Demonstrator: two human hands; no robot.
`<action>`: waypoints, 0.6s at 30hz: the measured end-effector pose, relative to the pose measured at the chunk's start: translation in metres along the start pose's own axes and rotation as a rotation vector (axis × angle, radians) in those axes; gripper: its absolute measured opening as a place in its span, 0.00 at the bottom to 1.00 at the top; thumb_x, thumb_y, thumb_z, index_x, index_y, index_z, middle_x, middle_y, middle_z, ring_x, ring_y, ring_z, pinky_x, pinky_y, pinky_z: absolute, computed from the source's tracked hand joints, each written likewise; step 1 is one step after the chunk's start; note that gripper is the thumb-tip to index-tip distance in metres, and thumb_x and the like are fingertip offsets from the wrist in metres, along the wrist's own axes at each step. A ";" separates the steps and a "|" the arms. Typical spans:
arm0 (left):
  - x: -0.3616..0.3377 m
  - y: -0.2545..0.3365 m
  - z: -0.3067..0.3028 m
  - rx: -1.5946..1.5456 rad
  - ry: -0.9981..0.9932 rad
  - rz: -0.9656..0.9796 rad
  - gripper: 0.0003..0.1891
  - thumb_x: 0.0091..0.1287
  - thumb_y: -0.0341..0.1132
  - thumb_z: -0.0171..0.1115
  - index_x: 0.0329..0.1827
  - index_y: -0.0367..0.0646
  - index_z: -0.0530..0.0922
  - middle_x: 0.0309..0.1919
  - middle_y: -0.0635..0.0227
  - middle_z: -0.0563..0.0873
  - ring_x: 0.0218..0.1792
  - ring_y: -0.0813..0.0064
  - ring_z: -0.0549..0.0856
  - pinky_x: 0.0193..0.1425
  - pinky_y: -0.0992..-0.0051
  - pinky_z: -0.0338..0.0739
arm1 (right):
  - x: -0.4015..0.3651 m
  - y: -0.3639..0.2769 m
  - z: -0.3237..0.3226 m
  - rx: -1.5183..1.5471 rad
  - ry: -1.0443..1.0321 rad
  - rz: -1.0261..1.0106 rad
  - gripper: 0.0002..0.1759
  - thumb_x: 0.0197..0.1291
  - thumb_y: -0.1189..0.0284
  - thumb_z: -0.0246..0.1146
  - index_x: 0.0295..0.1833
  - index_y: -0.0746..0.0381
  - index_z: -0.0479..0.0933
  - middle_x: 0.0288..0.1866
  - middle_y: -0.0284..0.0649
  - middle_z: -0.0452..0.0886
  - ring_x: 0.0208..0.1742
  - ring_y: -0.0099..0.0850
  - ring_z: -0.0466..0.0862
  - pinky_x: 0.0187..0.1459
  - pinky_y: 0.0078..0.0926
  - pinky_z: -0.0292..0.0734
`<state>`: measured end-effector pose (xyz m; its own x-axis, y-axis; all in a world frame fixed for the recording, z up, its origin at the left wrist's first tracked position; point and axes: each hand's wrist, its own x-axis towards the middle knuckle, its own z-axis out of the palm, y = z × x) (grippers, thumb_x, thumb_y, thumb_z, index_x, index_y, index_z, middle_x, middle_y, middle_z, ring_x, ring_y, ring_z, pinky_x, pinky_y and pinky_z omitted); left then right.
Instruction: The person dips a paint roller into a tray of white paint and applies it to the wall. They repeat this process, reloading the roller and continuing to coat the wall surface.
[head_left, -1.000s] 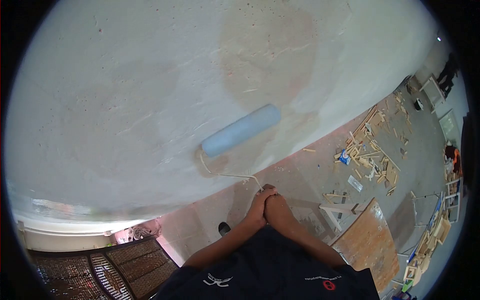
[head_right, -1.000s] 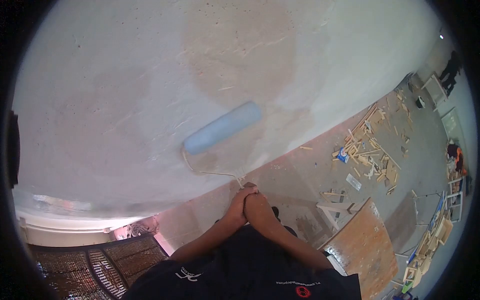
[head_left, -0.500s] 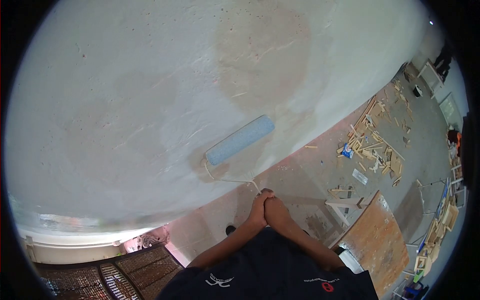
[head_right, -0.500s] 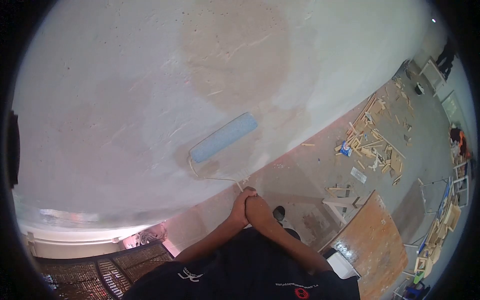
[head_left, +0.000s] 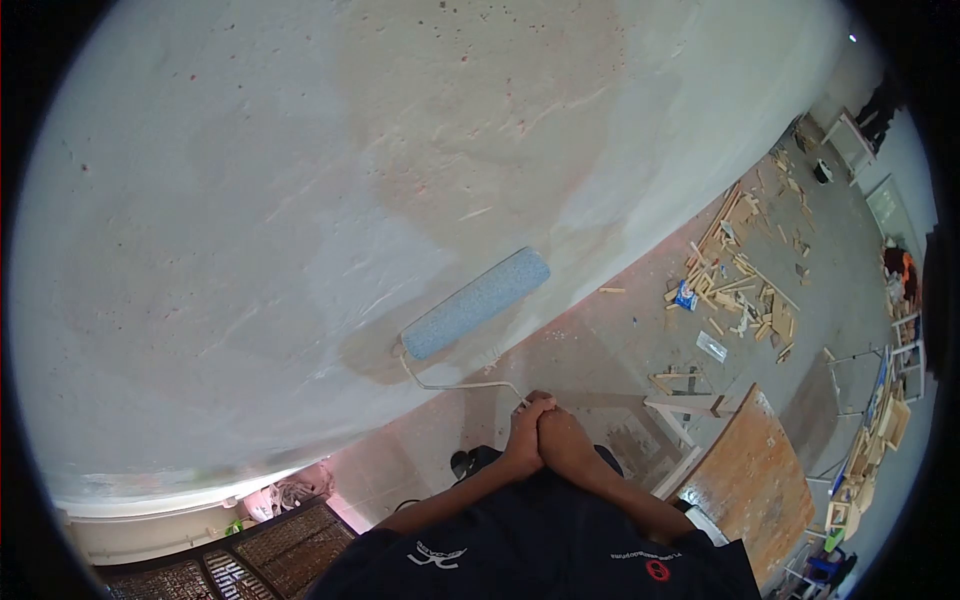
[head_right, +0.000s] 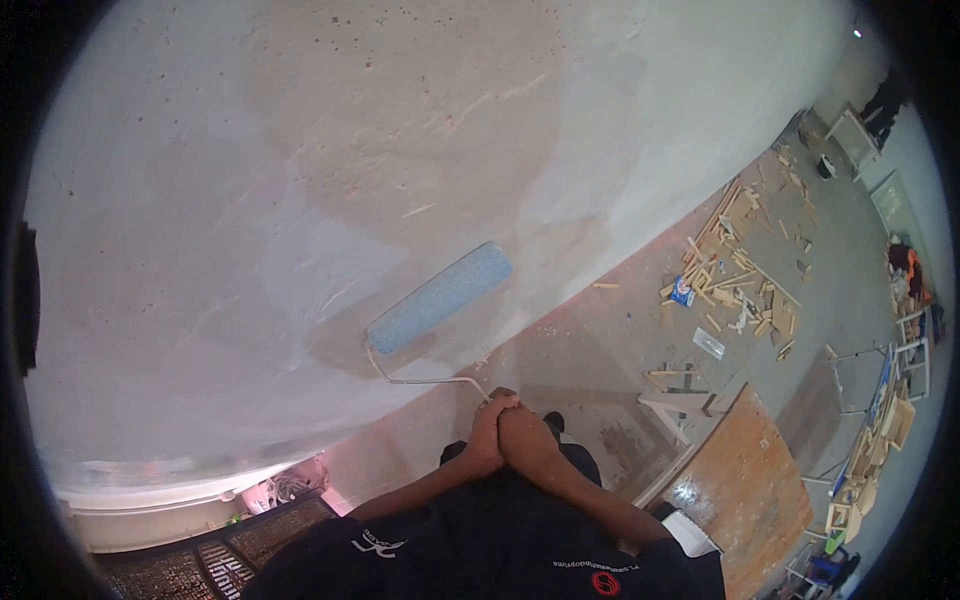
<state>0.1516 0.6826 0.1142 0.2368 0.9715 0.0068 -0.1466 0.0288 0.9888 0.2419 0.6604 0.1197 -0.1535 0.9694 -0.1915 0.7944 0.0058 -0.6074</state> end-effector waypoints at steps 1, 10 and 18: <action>0.002 0.006 -0.001 -0.220 -0.004 -0.245 0.05 0.58 0.35 0.59 0.33 0.44 0.74 0.28 0.70 0.77 0.34 0.76 0.79 0.41 0.74 0.74 | 0.000 0.001 0.000 -0.004 -0.008 -0.016 0.07 0.51 0.78 0.55 0.33 0.70 0.76 0.31 0.54 0.80 0.35 0.48 0.82 0.38 0.41 0.79; -0.012 0.002 -0.005 -0.681 0.102 -0.645 0.04 0.57 0.33 0.60 0.32 0.44 0.76 0.27 0.71 0.77 0.33 0.78 0.78 0.39 0.75 0.73 | -0.011 -0.011 0.008 0.126 0.044 -0.074 0.07 0.51 0.78 0.55 0.33 0.71 0.76 0.31 0.56 0.79 0.34 0.50 0.81 0.37 0.43 0.77; -0.031 -0.008 -0.008 -0.700 0.099 -0.687 0.06 0.59 0.34 0.60 0.34 0.42 0.75 0.29 0.69 0.79 0.34 0.76 0.79 0.40 0.75 0.73 | -0.027 -0.014 0.020 0.081 0.094 -0.093 0.10 0.51 0.78 0.56 0.39 0.71 0.75 0.33 0.56 0.79 0.34 0.51 0.80 0.38 0.43 0.76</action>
<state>0.1380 0.6538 0.1049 0.4061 0.7060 -0.5802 -0.5507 0.6957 0.4612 0.2229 0.6297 0.1179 -0.1650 0.9844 -0.0606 0.7289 0.0803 -0.6799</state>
